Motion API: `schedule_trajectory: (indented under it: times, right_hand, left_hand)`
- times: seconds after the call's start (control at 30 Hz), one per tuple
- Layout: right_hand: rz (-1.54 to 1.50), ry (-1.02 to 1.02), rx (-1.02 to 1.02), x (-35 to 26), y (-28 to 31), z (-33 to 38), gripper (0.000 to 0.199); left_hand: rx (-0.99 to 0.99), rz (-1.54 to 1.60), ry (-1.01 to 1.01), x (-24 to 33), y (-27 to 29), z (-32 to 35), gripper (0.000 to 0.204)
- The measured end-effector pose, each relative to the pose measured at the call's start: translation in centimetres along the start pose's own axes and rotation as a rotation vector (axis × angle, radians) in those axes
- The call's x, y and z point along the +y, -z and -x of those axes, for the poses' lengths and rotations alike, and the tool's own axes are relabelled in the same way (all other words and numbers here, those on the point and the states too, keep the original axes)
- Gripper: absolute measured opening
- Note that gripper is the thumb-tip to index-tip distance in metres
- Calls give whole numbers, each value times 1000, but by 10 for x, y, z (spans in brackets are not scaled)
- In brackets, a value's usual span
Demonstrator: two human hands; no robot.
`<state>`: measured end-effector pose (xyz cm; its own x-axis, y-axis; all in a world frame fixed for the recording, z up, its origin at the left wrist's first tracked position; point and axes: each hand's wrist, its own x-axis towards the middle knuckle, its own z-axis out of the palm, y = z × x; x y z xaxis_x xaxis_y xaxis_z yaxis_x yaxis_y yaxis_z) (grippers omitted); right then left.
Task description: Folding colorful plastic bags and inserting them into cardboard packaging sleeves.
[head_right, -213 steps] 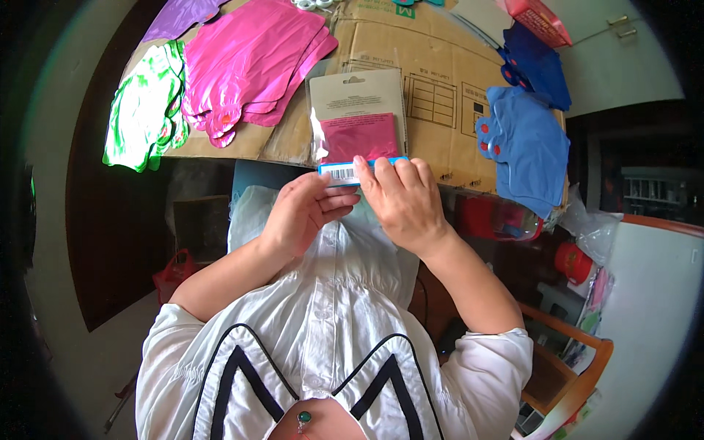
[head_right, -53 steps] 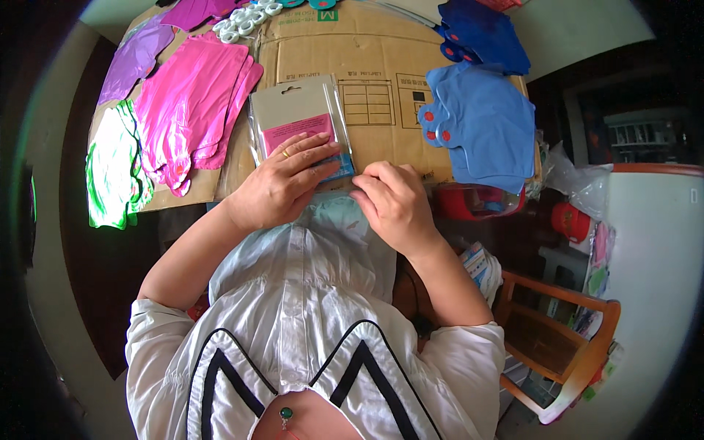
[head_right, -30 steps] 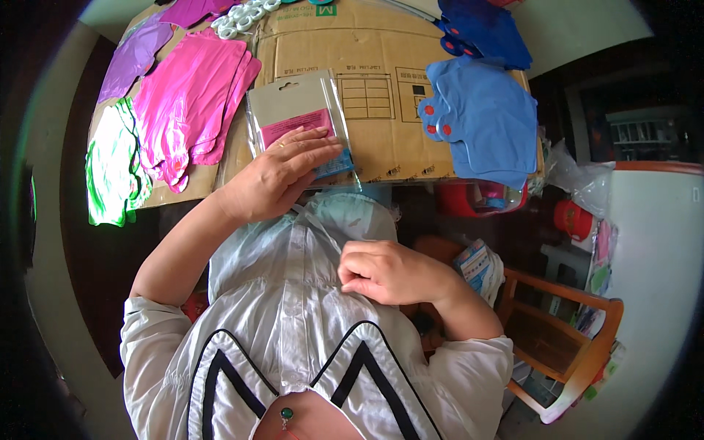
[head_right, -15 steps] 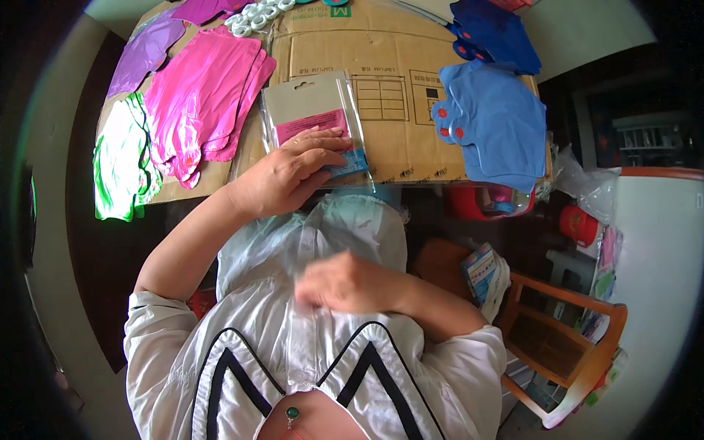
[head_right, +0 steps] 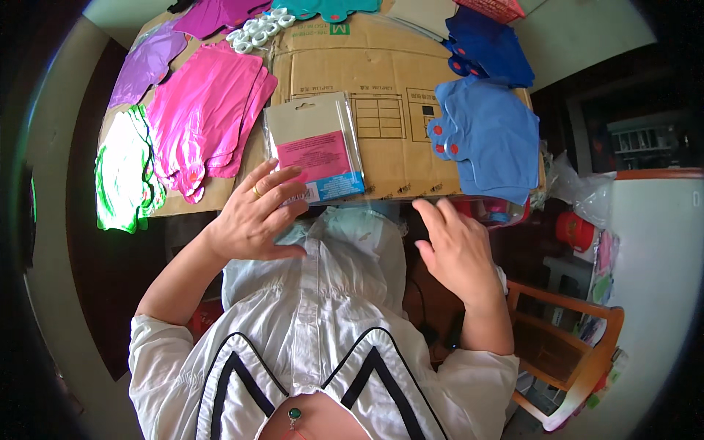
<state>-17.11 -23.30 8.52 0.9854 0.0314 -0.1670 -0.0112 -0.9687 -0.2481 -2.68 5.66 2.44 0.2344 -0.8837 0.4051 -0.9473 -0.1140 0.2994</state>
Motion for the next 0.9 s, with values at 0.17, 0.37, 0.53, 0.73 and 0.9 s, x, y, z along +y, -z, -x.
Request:
schedule_trajectory:
  times: [0.17, 0.37, 0.53, 0.73, 0.9]
  right_hand:
    - [94, 503, 407, -15, -30, -48, 59]
    - [-448, 444, 434, -9, -67, -75, 14]
    - [-375, -17, -43, -30, -30, -98, 27]
    - [-166, -14, -287, -33, -11, -123, 33]
    - [-234, 30, -179, -30, -28, -107, 23]
  left_hand:
    - [127, -96, -16, -6, -22, 7, 32]
    - [229, 271, 164, -12, -19, 11, 18]
    - [251, 263, 468, -7, -15, 2, 22]
    - [330, -298, 539, 7, 0, -20, 52]
    - [-21, -125, 332, 18, -36, -39, 65]
